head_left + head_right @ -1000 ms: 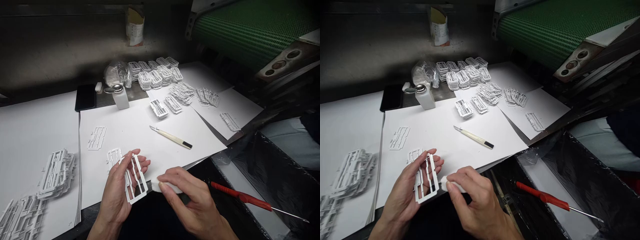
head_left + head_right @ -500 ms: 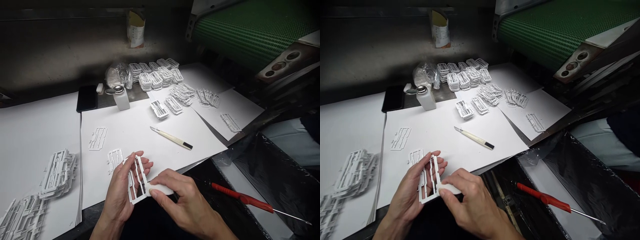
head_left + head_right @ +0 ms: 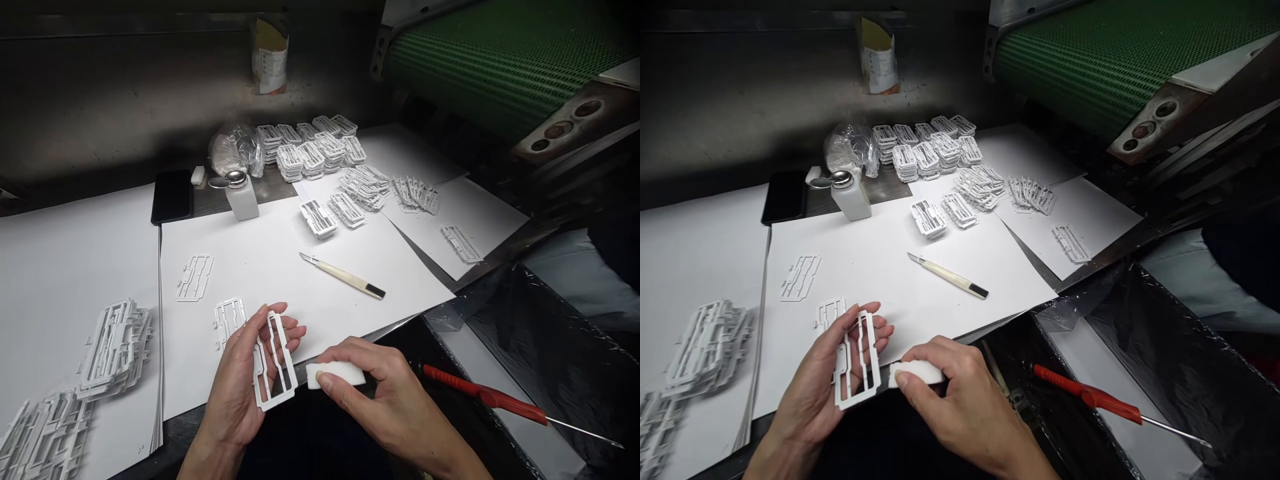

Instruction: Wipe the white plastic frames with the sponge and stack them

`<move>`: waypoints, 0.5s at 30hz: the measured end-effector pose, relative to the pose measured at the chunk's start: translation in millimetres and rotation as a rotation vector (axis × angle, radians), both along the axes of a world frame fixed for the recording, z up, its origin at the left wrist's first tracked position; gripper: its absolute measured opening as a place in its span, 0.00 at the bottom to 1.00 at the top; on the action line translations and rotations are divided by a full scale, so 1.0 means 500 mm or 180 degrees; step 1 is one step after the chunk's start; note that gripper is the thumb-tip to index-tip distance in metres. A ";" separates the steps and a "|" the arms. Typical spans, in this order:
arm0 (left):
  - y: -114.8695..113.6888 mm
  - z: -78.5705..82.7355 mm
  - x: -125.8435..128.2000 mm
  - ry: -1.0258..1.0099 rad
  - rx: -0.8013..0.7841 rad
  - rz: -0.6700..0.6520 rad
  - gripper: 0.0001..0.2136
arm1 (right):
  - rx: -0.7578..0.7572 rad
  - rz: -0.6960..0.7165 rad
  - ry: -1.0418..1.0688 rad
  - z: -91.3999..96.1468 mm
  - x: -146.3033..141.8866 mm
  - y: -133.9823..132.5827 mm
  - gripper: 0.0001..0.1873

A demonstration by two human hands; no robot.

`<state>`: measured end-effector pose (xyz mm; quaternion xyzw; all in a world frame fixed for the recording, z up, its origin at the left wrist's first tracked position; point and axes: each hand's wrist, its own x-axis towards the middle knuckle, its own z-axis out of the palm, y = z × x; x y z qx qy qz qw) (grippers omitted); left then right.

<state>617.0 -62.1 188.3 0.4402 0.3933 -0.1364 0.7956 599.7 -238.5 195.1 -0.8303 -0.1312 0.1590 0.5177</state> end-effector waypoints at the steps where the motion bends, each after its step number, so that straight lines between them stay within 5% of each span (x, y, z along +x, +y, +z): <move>1: -0.001 0.001 0.000 0.0011 -0.0017 0.0006 0.12 | 0.0062 -0.0028 -0.0037 -0.002 -0.001 0.005 0.05; 9: 0.002 0.002 -0.003 -0.0072 -0.0238 0.0072 0.19 | 0.0182 0.0211 -0.0129 -0.006 -0.007 0.025 0.05; 15: 0.001 -0.003 -0.004 -0.0049 -0.0320 0.0022 0.19 | 0.0300 -0.0019 -0.0266 -0.010 -0.006 0.021 0.06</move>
